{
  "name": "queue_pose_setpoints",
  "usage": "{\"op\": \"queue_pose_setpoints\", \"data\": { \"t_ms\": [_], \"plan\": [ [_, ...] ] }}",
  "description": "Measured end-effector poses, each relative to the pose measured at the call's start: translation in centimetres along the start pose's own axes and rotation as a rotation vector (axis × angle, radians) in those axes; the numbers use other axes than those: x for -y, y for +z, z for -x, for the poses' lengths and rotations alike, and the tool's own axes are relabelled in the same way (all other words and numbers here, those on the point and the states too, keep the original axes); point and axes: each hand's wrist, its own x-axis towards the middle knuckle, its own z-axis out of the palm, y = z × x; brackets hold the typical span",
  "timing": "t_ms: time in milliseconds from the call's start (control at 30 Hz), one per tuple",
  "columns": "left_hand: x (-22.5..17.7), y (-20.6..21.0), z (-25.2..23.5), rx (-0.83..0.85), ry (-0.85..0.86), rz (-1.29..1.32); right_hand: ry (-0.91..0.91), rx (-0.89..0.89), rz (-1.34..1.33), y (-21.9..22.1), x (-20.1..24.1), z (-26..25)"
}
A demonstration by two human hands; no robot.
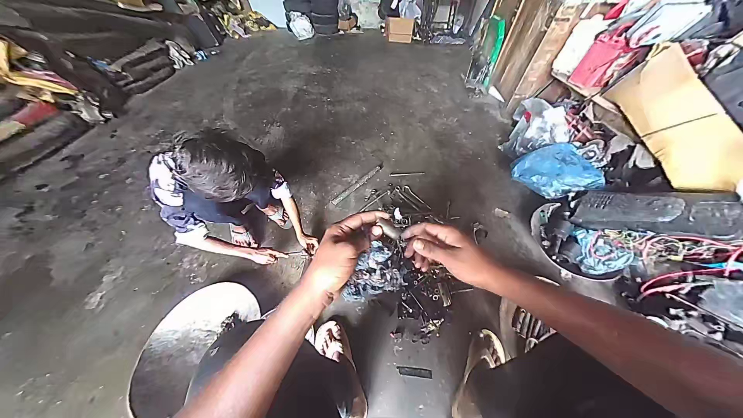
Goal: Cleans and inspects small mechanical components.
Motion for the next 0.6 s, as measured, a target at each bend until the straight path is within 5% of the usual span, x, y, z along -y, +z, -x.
{"op": "queue_pose_setpoints", "data": {
  "t_ms": [267, 467, 600],
  "plan": [
    [1.2, 3.5, -0.9, 0.051, 0.029, -0.011, -0.048, -0.140, -0.021, 0.2, -0.3, 0.8],
    [-0.1, 0.8, -2.6, -0.349, 0.179, -0.133, 0.227, -0.078, 0.077, -1.3, -1.4, 2.6],
    [0.2, 3.4, -3.1, -0.165, 0.245, -0.207, 0.322, -0.049, -0.047, -0.5, -1.2, 3.5]
  ]
}}
